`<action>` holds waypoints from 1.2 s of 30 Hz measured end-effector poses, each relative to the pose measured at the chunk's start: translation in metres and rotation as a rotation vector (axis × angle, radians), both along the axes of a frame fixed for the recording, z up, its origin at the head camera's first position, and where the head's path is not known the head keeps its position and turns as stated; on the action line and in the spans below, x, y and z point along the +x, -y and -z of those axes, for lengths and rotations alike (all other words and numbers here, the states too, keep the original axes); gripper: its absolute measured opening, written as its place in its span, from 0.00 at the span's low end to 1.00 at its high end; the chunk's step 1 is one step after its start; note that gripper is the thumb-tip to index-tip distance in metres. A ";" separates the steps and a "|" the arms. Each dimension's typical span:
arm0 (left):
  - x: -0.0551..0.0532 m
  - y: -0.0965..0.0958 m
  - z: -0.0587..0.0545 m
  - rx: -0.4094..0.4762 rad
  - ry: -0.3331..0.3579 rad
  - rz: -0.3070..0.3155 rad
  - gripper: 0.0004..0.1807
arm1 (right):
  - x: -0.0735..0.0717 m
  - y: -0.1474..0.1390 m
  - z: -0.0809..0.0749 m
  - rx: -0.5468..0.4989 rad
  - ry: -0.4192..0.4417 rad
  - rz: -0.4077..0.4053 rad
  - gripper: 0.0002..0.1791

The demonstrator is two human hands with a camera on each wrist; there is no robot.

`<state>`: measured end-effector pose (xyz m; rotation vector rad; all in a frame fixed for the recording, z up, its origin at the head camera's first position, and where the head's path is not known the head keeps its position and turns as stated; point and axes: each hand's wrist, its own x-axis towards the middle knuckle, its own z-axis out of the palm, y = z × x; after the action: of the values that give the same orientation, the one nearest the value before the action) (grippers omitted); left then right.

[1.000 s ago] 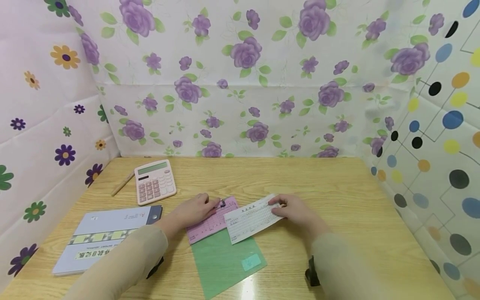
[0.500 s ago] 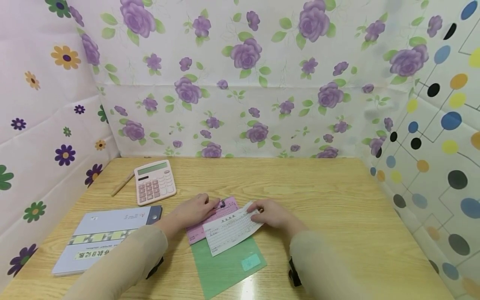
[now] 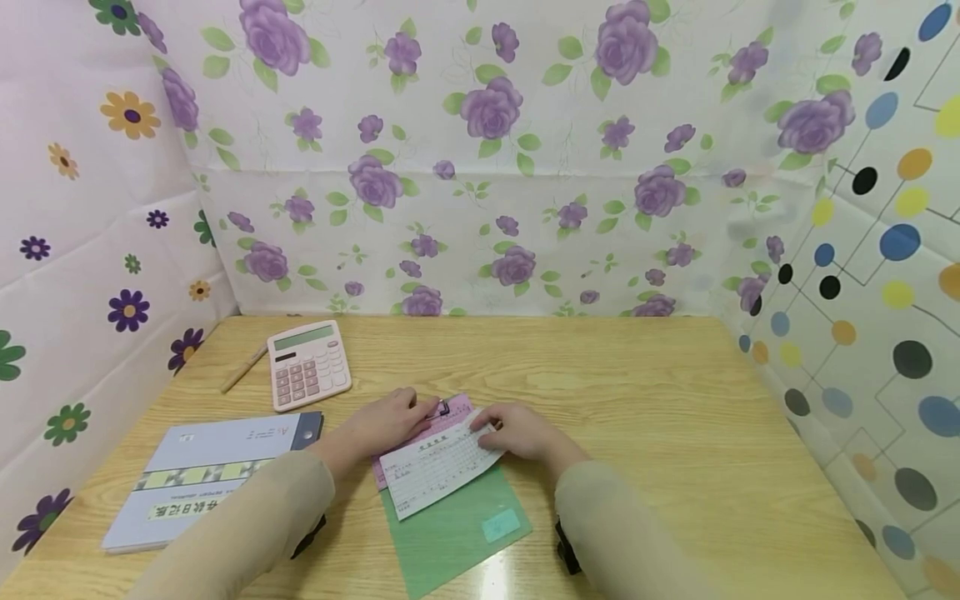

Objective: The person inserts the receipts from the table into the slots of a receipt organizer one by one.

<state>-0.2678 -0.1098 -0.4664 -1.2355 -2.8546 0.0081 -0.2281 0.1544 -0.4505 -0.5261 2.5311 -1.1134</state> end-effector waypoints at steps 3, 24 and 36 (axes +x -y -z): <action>0.001 0.000 -0.001 0.006 0.006 -0.001 0.24 | 0.001 0.005 -0.001 -0.001 -0.004 -0.024 0.10; -0.002 -0.002 -0.002 -0.040 0.066 -0.039 0.25 | 0.002 0.025 0.007 0.065 -0.096 -0.074 0.17; -0.003 -0.007 -0.013 -0.122 0.143 -0.027 0.24 | 0.005 0.034 0.003 0.162 -0.162 -0.058 0.20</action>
<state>-0.2713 -0.1025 -0.4533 -1.2672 -3.0352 0.1004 -0.2232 0.1208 -0.4537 -0.6661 2.6958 -0.8671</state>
